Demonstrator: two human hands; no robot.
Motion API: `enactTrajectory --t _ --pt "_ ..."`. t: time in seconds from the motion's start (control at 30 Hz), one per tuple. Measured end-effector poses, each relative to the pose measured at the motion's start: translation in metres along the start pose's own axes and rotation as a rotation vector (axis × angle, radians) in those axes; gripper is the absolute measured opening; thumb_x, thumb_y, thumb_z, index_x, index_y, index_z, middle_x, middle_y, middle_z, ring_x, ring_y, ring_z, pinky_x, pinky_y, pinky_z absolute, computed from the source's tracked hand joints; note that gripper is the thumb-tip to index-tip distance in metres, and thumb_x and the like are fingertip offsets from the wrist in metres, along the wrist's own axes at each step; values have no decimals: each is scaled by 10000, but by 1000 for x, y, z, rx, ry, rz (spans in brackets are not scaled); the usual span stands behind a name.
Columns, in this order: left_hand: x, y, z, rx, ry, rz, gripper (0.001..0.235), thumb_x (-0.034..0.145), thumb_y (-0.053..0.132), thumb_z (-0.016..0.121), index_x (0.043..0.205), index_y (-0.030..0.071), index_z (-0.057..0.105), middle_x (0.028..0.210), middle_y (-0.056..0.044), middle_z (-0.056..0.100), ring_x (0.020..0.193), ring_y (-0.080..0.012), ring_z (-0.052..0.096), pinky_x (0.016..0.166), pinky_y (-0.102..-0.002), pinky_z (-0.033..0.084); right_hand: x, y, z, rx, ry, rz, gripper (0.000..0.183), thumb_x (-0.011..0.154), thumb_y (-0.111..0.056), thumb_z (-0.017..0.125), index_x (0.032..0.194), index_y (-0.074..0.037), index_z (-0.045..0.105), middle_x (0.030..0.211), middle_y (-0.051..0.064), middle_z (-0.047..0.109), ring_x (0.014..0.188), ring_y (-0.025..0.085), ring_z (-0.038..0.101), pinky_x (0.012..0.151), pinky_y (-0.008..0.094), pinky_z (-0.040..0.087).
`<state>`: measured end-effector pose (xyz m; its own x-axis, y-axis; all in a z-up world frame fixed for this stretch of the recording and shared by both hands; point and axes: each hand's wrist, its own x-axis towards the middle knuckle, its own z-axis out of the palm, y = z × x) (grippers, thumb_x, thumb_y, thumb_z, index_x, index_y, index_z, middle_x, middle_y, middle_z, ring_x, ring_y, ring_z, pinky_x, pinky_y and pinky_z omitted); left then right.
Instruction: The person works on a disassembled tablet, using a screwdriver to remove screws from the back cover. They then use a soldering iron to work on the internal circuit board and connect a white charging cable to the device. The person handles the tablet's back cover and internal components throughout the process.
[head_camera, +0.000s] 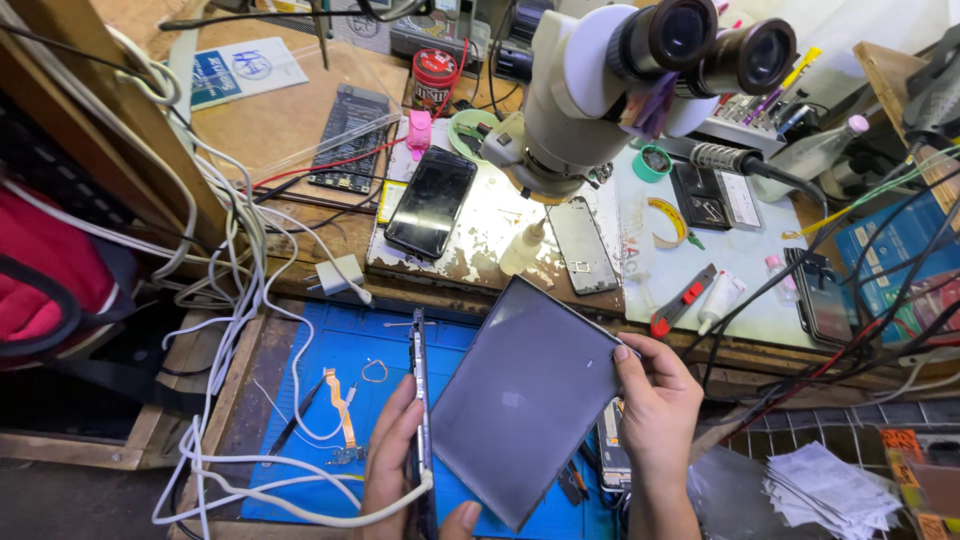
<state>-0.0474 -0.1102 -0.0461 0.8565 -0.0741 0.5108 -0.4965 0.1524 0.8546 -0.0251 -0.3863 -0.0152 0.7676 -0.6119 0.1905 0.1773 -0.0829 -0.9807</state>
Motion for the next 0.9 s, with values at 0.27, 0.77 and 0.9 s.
enactTrajectory --t 0.27,0.77,0.9 --pt "-5 2 9 -82 -13 -37 843 865 133 794 1532 -66 319 1651 -353 225 1530 -428 382 1252 -507 313 4 -16 2 -70 26 -88 217 990 -26 679 1185 67 691 935 61 717 773 65 639 704 199 516" --pt "-8 -48 -111 210 -473 -132 852 839 135 763 1556 29 315 1610 -256 359 1508 -363 336 1207 -524 249 17 -10 6 16 -17 -30 215 986 -15 662 1179 74 696 984 99 734 822 101 676 737 234 554" --pt "-5 -67 -150 278 -576 -265 805 851 131 682 1560 44 310 1615 -214 369 1499 -346 332 1201 -516 225 22 -7 5 71 -34 -30 214 982 -11 661 1175 76 694 993 90 732 829 98 674 732 238 556"
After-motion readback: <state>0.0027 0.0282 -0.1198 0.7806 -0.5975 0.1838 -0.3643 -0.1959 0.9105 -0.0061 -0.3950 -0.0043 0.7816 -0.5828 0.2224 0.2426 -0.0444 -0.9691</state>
